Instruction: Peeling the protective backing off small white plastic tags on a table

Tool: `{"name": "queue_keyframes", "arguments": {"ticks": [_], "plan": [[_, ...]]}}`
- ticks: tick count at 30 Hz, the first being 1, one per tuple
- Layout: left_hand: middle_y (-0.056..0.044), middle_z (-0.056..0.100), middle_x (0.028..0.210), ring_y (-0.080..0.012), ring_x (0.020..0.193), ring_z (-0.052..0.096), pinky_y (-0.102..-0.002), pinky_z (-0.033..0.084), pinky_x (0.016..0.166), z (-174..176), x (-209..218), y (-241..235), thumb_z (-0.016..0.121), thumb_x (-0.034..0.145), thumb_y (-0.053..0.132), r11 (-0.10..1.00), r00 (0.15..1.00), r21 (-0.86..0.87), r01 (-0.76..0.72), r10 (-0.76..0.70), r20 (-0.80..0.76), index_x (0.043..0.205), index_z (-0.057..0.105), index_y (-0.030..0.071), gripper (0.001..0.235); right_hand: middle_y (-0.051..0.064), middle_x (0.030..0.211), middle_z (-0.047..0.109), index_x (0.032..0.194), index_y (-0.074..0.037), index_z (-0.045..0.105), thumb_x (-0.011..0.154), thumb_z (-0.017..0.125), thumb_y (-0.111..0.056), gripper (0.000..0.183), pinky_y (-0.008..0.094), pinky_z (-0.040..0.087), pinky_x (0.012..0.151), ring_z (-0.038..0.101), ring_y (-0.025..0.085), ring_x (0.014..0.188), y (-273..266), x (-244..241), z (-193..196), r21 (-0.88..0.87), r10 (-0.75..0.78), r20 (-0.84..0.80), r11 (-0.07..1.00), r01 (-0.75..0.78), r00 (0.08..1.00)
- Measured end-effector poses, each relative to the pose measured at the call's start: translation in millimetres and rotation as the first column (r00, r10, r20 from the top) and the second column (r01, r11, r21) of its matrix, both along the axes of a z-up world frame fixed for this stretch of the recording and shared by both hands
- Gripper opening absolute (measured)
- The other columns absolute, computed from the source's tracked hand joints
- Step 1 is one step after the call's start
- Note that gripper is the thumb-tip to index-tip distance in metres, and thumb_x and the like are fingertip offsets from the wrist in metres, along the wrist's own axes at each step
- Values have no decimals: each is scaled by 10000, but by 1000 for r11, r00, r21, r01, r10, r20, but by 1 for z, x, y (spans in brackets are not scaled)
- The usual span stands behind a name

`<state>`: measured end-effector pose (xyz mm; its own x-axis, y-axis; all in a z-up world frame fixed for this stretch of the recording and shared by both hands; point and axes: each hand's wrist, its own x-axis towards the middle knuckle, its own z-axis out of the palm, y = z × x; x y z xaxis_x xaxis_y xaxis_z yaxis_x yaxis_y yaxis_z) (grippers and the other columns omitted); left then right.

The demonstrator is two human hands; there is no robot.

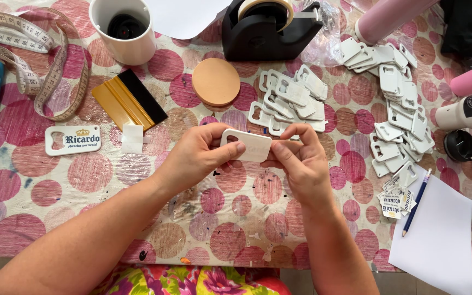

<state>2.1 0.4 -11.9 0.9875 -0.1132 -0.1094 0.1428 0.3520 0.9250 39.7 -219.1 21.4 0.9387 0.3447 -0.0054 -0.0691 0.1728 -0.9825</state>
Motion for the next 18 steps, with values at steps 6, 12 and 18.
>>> {"name": "queue_keyframes", "arguments": {"ticks": [6, 12, 18], "plan": [[-180, 739, 815, -198, 715, 755, -259, 641, 594, -2, 2, 1, 683, 937, 66, 1000, 1000, -18, 1, -1, -6, 1112, 685, -71, 222, 300, 998, 747, 1136, -29, 449, 966, 630, 48, 260, 405, 688, 716, 784, 311, 811, -12, 10, -19, 68, 69, -58, 996, -65, 996], [-187, 738, 811, -207, 709, 758, -265, 644, 592, -6, 3, 0, 685, 935, 62, 1000, 1000, -23, -6, 6, -6, 1103, 683, -76, 217, 309, 1017, 745, 1139, -36, 433, 977, 609, 42, 251, 418, 680, 736, 778, 309, 824, -11, 10, -13, 81, 81, -46, 994, -77, 996], [-178, 731, 797, -198, 706, 752, -267, 644, 600, 1, 1, -2, 693, 931, 65, 1000, 1000, -16, -15, 15, -3, 1094, 688, -79, 218, 298, 1006, 753, 1121, -52, 440, 918, 685, 62, 338, 367, 679, 725, 772, 256, 787, -10, 7, -11, -23, 60, 10, 998, -60, 998]]}}
